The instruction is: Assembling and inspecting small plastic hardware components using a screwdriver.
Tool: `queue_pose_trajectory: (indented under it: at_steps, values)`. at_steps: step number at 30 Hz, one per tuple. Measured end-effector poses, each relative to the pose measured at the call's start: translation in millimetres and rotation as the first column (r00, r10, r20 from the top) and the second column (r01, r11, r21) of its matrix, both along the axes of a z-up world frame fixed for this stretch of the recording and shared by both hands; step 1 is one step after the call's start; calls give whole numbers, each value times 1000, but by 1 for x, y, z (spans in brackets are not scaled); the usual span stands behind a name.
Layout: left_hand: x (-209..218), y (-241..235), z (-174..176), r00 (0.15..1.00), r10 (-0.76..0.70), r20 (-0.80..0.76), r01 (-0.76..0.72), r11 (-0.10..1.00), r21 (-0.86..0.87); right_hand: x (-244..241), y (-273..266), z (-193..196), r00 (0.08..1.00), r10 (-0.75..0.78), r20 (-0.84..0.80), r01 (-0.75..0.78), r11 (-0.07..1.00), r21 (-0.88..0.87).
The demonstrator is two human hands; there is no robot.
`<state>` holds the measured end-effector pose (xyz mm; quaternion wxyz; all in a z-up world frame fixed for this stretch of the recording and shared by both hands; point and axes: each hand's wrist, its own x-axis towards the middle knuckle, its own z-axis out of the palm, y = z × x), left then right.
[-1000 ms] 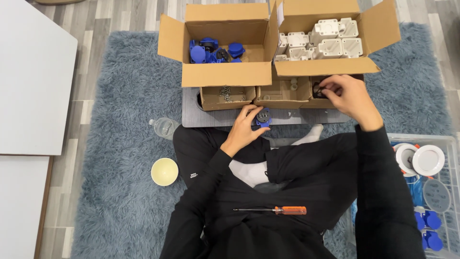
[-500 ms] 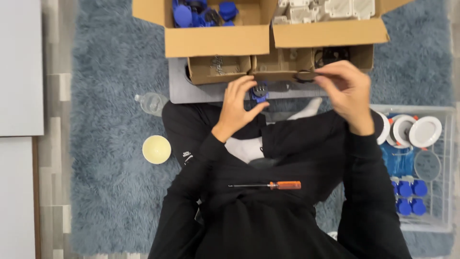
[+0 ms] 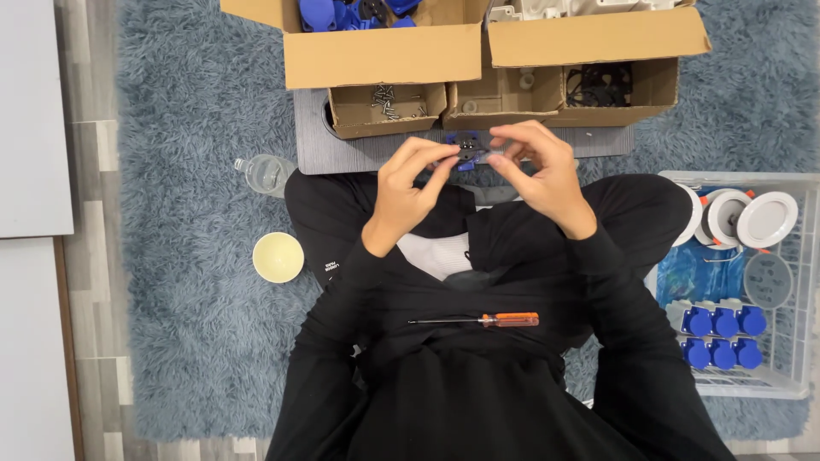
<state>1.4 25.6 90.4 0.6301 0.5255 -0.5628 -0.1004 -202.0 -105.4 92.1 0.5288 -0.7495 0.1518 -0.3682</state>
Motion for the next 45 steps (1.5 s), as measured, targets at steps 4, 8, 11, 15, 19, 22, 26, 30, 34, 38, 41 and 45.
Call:
queue_pose_trajectory:
  at_steps: [4,8,11,15,19,22,26,30,34,38,41,45]
  values:
    - [1,-4,8,990,-24,136,26,1000,-15,4,6,5,996,-90,-9,83,953,-292]
    - [-2,-8,9,993,-57,104,60,998,-23,5,4,-2,996,-90,6,89,962,-259]
    - [0,-10,-2,998,-70,2,70,998,0,1,-5,-30,991,-53,119,47,997,58]
    - [3,-11,-13,995,-84,-61,84,996,10,6,-2,-31,989,-27,148,10,993,115]
    - [3,-13,-8,991,-21,131,19,1000,21,13,4,-8,989,-133,59,145,931,-333]
    - [3,-16,-9,960,18,279,-26,999,24,17,2,-20,980,-185,73,198,873,-446]
    - [7,-23,-21,919,57,389,-69,998,16,21,-4,-34,971,-228,76,235,835,-497]
    - [10,-24,-39,940,30,340,-49,998,49,20,-8,-50,969,-240,58,237,838,-491]
    - [9,-24,-45,946,20,323,-42,997,60,20,-12,-66,971,-230,58,230,853,-468]
    - [7,-23,-50,951,12,309,-38,996,77,20,-16,-72,977,-211,45,205,847,-491]
    - [5,-23,-58,949,17,315,-43,996,76,20,-17,-75,979,-200,44,196,853,-484]
    - [4,-23,-66,944,30,329,-58,996,74,18,-16,-73,982,-188,16,172,857,-486]
